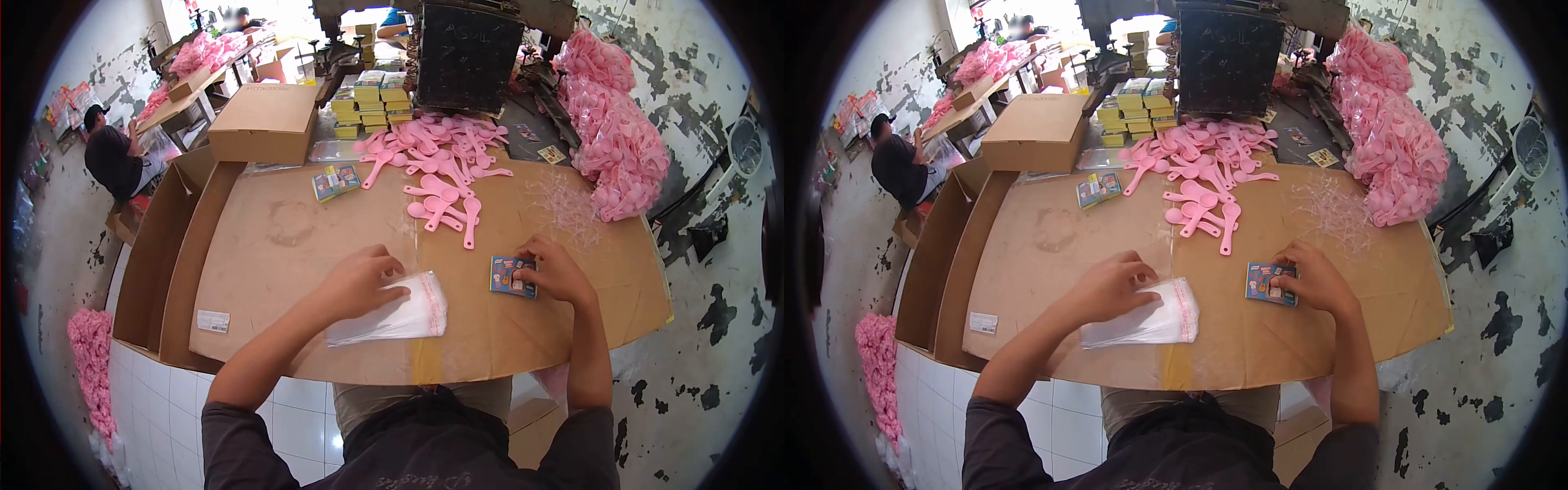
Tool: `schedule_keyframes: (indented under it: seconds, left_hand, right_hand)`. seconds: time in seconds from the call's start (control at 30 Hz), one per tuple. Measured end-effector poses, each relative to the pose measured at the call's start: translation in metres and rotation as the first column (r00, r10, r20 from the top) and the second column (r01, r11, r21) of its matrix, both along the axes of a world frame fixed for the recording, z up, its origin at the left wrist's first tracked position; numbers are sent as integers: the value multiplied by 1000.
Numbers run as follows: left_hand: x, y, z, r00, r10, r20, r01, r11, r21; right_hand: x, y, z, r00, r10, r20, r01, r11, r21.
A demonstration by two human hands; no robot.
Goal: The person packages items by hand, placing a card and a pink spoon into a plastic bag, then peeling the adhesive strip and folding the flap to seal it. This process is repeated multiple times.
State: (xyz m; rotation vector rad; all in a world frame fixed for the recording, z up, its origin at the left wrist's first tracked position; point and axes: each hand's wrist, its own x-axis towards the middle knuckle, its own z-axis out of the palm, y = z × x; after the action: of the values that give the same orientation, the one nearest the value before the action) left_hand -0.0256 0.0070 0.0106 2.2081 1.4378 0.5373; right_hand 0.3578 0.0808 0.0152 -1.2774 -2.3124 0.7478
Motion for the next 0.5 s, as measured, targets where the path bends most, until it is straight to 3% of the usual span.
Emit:
schedule_keyframes:
  seconds: [0.03,0.17,0.27,0.37,0.5]
  left_hand:
    - [4,3,-3,996,-38,-83,38,999,2]
    - [0,15,-13,994,25,109,-12,993,-117]
    - [-2,13,-13,955,111,276,-53,977,-208]
    - [-4,11,-19,937,141,320,-78,976,-202]
    - [-3,9,-14,957,118,266,-73,982,-172]
  right_hand:
    - [0,1,-3,999,-32,-18,32,999,-22]
    - [1,1,-4,990,-102,-96,94,992,-83]
    - [1,5,-8,995,28,-93,-8,978,208]
    - [-23,-12,22,990,-14,-143,-2,994,-112]
    - [-77,-29,23,911,269,-311,-324,936,-139]
